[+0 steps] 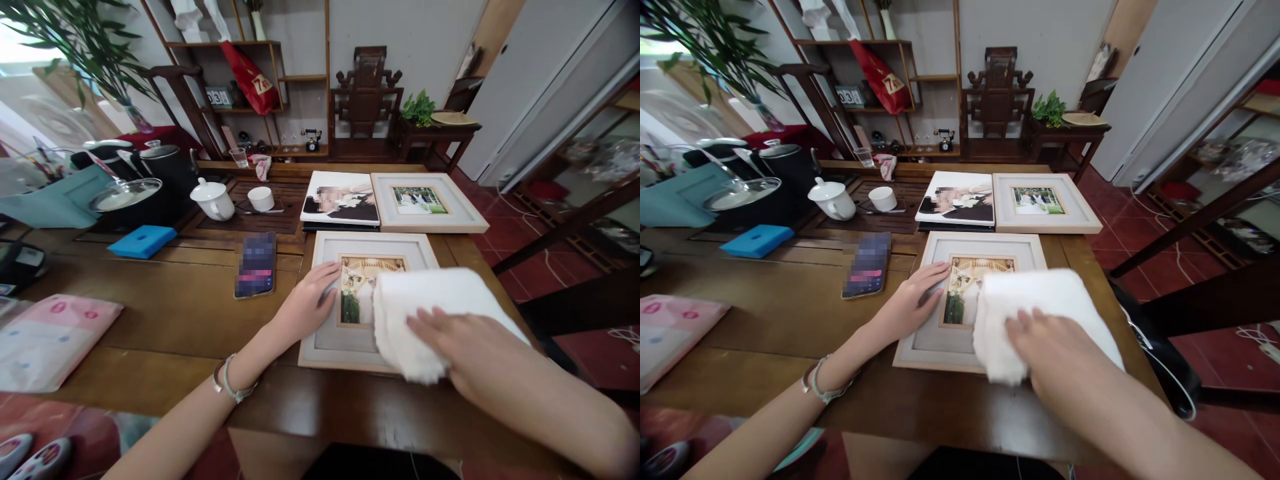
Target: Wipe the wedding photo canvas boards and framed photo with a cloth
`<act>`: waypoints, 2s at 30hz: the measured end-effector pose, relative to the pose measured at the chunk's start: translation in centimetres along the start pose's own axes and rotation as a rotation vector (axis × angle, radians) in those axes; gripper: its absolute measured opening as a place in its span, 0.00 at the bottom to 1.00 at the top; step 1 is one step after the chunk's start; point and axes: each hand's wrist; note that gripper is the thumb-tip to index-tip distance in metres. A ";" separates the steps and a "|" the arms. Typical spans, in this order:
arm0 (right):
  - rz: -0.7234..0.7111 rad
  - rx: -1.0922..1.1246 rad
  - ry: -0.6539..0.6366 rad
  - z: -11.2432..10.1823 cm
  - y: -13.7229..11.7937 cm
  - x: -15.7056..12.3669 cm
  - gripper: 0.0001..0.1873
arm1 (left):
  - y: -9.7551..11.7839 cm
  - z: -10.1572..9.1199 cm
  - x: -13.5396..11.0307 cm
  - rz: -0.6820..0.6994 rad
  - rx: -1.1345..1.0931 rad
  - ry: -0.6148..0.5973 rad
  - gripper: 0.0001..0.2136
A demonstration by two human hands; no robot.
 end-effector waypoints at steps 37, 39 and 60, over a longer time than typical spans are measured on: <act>-0.052 0.377 -0.099 -0.6 -0.9 0.8 0.42 | 0.1 0.1 0.0 0.001 0.001 -0.007 0.19; 0.046 0.301 -0.089 1.2 0.6 3.0 0.42 | 0.1 0.1 0.0 0.010 -0.002 -0.002 0.18; -0.153 0.057 -0.279 -2.6 -6.7 4.5 0.33 | 0.1 0.3 0.0 -0.006 0.014 0.009 0.19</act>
Point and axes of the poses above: each hand's wrist, its own x-axis towards the middle knuckle, its own z-axis out of the palm, y = z × x, and after that the axes turned 3 degrees about -x, right-handed
